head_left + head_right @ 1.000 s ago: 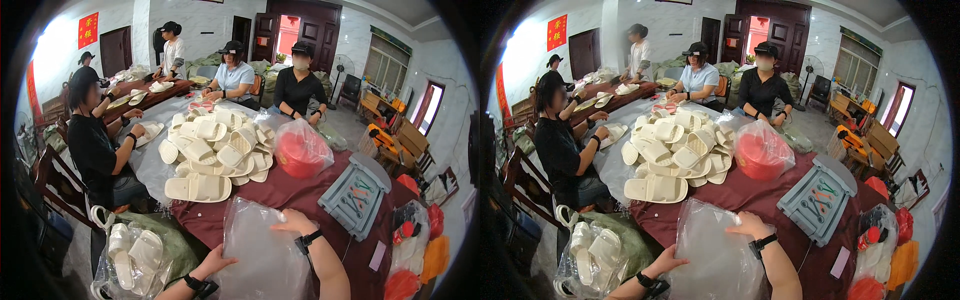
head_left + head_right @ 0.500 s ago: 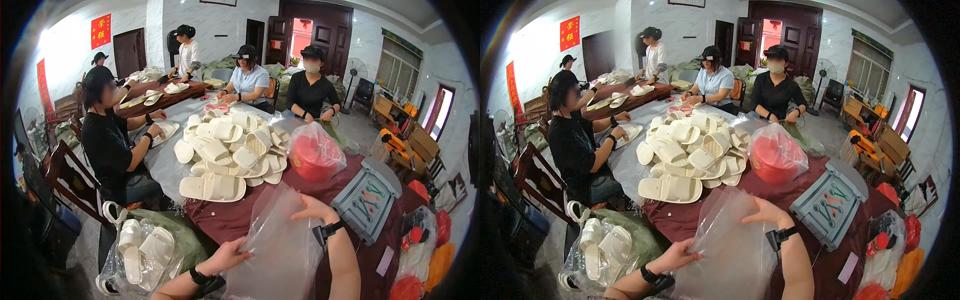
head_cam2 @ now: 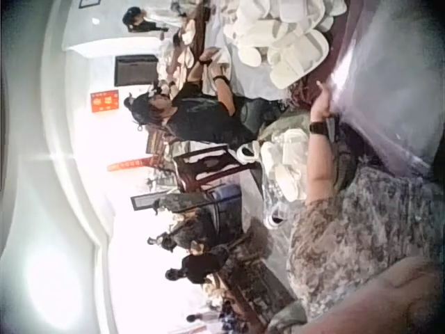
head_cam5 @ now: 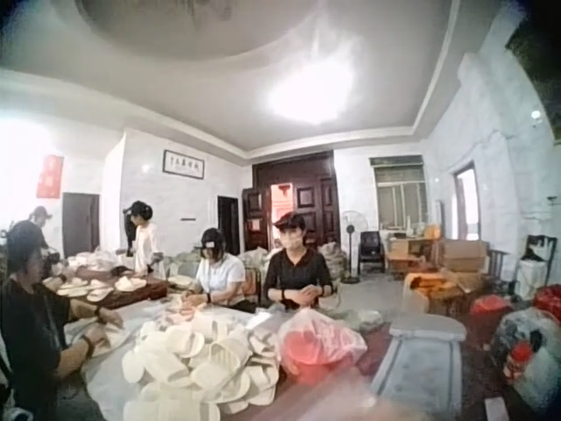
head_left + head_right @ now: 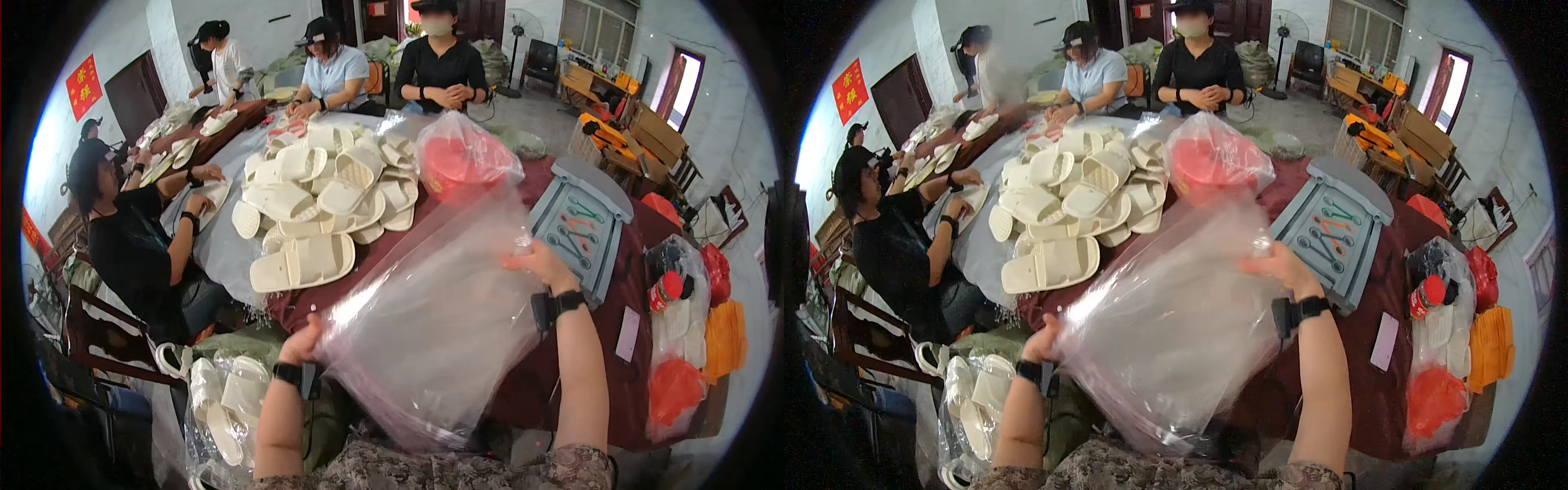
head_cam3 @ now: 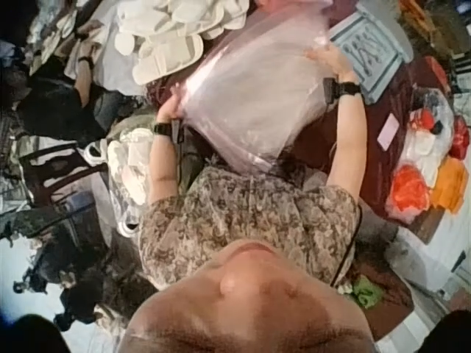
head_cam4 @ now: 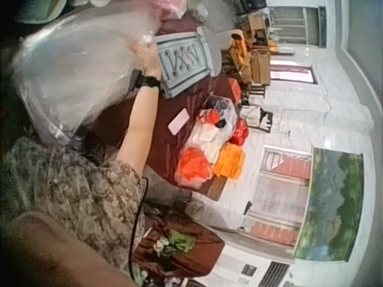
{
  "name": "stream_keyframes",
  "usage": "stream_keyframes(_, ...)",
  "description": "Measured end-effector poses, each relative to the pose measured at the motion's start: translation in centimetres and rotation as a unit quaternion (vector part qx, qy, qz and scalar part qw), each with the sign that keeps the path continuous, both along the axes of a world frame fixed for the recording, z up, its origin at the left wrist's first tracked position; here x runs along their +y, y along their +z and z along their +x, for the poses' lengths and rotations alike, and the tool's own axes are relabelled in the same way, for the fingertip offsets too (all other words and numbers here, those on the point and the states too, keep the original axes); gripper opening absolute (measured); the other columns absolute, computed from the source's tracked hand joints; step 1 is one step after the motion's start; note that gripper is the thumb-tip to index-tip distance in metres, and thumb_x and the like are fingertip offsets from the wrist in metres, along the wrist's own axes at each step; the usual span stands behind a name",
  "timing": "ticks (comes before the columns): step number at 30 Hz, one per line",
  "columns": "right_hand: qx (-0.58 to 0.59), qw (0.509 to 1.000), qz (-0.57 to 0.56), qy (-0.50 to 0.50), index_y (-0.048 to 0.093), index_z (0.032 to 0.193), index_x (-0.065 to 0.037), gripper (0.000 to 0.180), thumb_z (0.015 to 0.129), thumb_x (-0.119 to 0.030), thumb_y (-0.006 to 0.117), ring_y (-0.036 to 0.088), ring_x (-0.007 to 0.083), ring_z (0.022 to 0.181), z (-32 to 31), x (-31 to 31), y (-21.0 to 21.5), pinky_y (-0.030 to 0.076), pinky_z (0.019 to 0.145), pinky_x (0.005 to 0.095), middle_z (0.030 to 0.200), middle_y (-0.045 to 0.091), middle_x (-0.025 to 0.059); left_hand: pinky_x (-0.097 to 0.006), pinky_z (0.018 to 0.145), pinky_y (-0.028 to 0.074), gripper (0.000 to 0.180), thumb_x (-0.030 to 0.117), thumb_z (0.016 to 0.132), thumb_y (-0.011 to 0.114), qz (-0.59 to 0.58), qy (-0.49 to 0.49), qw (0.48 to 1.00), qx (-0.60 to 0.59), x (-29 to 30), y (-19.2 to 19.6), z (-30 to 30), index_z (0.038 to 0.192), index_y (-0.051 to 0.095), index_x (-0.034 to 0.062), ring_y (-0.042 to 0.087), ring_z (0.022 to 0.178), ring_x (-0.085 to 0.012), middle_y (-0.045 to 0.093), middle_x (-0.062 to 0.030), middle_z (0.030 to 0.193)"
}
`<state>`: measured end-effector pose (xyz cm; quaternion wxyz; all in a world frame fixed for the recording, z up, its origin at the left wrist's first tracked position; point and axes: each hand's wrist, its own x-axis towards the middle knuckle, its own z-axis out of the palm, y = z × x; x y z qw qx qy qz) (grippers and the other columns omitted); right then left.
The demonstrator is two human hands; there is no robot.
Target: The recorder organizes white sandal components and plastic bags on a work table alongside other workers.
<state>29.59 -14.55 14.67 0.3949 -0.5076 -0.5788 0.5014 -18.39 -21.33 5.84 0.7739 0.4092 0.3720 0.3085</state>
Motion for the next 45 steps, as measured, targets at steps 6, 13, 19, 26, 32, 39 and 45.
stream_keyframes(6, 0.112, 0.988, -0.008, -0.106, 0.071, 0.088, -0.001, 0.021, 0.077, -0.017, 0.078, 0.061, 0.0087, 0.076, 0.8, -0.3, -3.3, 0.045, 0.069, 0.0224, 0.083, 0.067, 0.0015, -0.041, 0.107, 0.035, 0.11, 0.086, 0.065, 0.047, -0.404, 0.151, 0.633, -0.643, -1.0, -14.8, -4.0, 0.141, 0.041, 0.0062, 0.041, 0.128, -0.0222, 0.046, -0.0048, 0.14)
stream_keyframes(13, 0.158, 0.97, 0.041, -0.182, 0.072, 0.091, -0.005, 0.016, 0.079, -0.014, 0.076, 0.063, 0.0092, 0.077, 0.3, -3.0, -2.1, 0.047, 0.071, 0.0243, 0.086, 0.069, -0.0001, -0.034, 0.103, 0.04, 0.068, 0.023, 0.086, 0.07, 0.186, 0.094, 0.978, 0.021, 1.1, 2.4, 1.9, 0.141, 0.039, -0.0012, 0.051, 0.12, -0.02, 0.055, -0.0099, 0.132)
stream_keyframes(19, 0.219, 0.96, 0.054, -0.168, 0.071, 0.093, -0.008, 0.014, 0.08, -0.013, 0.075, 0.063, 0.0077, 0.077, 2.3, -4.8, -1.6, 0.048, 0.07, 0.0231, 0.087, 0.069, -0.0019, -0.036, 0.113, 0.026, 0.105, 0.023, 0.069, 0.086, 0.317, 0.091, 0.932, 0.152, 1.8, 6.5, 0.2, 0.15, 0.023, -0.0002, 0.033, 0.138, -0.0229, 0.037, -0.0124, 0.149)
stream_keyframes(26, 0.204, 0.963, 0.06, -0.168, 0.071, 0.09, -0.009, 0.012, 0.081, -0.015, 0.075, 0.063, 0.0082, 0.074, 3.6, -6.0, -1.6, 0.049, 0.068, 0.0235, 0.082, 0.068, -0.0025, -0.028, 0.087, 0.048, 0.096, 0.02, 0.076, 0.082, 0.3, 0.108, 0.946, 0.062, 4.8, 9.2, 3.6, 0.15, 0.023, -0.0003, 0.059, 0.105, -0.0153, 0.059, -0.0132, 0.124)
stream_keyframes(32, 0.163, 0.962, 0.1, -0.194, 0.071, 0.091, -0.007, 0.015, 0.081, -0.016, 0.076, 0.064, 0.0095, 0.074, 3.2, -6.3, 0.4, 0.051, 0.068, 0.0255, 0.084, 0.069, 0.0005, -0.028, 0.09, 0.047, 0.051, 0.01, 0.085, 0.072, 0.283, 0.129, 0.94, 0.139, 5.9, 10.4, 5.3, 0.131, 0.053, -0.0005, 0.06, 0.1, -0.0114, 0.066, -0.0032, 0.111)
stream_keyframes(39, 0.212, 0.94, 0.181, -0.198, 0.072, 0.096, -0.005, 0.023, 0.081, -0.02, 0.079, 0.065, 0.0115, 0.074, 3.4, -7.4, 3.7, 0.052, 0.071, 0.0272, 0.087, 0.07, 0.002, -0.027, 0.088, 0.048, 0.049, 0.011, 0.087, 0.072, 0.384, 0.153, 0.909, 0.047, 6.1, 15.9, 5.6, 0.131, 0.054, -0.0001, 0.059, 0.101, -0.0105, 0.065, -0.0038, 0.113)
stream_keyframes(45, 0.026, 0.964, 0.091, -0.249, 0.073, 0.09, 0.0, 0.017, 0.081, -0.014, 0.076, 0.059, 0.0084, 0.069, 3.2, -7.5, -2.1, 0.047, 0.067, 0.0252, 0.082, 0.069, -0.0002, -0.028, 0.082, 0.052, 0.063, 0.017, 0.082, 0.078, 0.308, 0.086, 0.926, 0.2, 8.1, 8.4, 6.1, 0.133, 0.048, -0.0032, 0.063, 0.095, -0.0135, 0.068, -0.0064, 0.105)
